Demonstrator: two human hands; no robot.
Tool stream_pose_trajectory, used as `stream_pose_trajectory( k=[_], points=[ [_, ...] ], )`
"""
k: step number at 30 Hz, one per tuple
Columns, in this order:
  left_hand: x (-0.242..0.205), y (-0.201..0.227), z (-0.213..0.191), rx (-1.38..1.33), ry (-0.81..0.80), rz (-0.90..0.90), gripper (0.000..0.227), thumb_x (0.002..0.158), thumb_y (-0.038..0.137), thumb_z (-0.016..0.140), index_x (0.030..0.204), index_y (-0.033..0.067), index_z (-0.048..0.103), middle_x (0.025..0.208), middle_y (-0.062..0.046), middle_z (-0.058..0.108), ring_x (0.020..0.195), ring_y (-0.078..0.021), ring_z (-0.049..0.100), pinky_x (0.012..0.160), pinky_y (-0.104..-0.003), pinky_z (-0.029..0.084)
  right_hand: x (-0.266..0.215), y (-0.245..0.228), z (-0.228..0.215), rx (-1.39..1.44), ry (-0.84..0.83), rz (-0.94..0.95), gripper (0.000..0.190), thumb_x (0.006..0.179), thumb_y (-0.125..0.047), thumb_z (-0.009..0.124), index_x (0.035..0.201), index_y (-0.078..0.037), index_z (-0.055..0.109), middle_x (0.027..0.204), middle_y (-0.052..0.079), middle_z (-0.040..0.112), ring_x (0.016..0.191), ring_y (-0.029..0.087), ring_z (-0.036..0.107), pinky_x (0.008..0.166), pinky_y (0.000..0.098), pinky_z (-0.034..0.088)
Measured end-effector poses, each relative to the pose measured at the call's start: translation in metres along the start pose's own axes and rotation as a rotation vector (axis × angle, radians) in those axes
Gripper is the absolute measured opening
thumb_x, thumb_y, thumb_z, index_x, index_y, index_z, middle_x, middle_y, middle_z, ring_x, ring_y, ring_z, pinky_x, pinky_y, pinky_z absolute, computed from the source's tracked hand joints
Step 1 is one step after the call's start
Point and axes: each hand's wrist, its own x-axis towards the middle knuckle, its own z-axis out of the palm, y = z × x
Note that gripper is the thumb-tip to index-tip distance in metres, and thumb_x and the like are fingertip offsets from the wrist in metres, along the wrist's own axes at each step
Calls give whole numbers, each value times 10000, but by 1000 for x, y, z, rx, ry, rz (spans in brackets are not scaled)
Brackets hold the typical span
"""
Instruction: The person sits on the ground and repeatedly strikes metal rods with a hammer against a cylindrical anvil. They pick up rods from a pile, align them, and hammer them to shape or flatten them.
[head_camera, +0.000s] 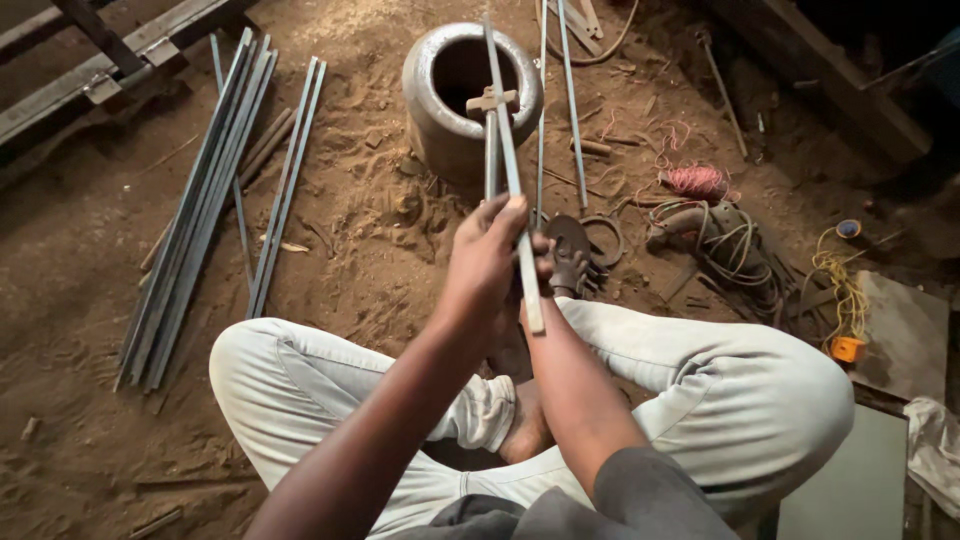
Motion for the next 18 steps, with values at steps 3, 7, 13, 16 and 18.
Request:
stream_pose_trajectory(
  k=[3,7,13,16,18],
  points=[
    [-10,-10,-10,-76,14,-86,330,1063,307,529,1250,36,513,779,-107,648,512,-179,596,493,-361,533,-9,-52,-12,-101,113,-107,659,1071,-650,325,1141,-113,701,598,157,573,346,314,372,361,428,317],
    [-12,-12,-16,-124,-12,-116,349,1053,321,495,1311,93,550,809,-97,669,541,-170,593,507,-365,528,-21,-89,-23,-44,152,194,758,1122,-694,290,1018,-77,717,572,131,567,326,284,305,332,435,256],
    [-12,-5,-20,-180,-51,-168,277,1073,309,480,1246,101,539,786,-58,629,549,-145,557,479,-306,476,1,-116,-13,-660,696,275,666,1166,-662,446,858,-108,649,558,79,462,419,228,345,447,412,317],
    [-16,-2,-44,-146,-114,-207,233,1068,280,486,1212,113,564,738,4,570,523,-110,520,445,-275,444,26,-120,-24,-1932,991,-278,370,1090,-525,617,1032,-164,559,709,-7,505,541,146,503,452,354,435],
    [-17,4,-76,-33,-132,-276,219,1067,257,496,1196,100,578,715,12,547,500,-108,495,430,-276,429,34,-114,-30,-2138,819,-394,308,983,-438,655,1156,-195,580,712,-20,513,521,103,495,409,306,406]
  ],
)
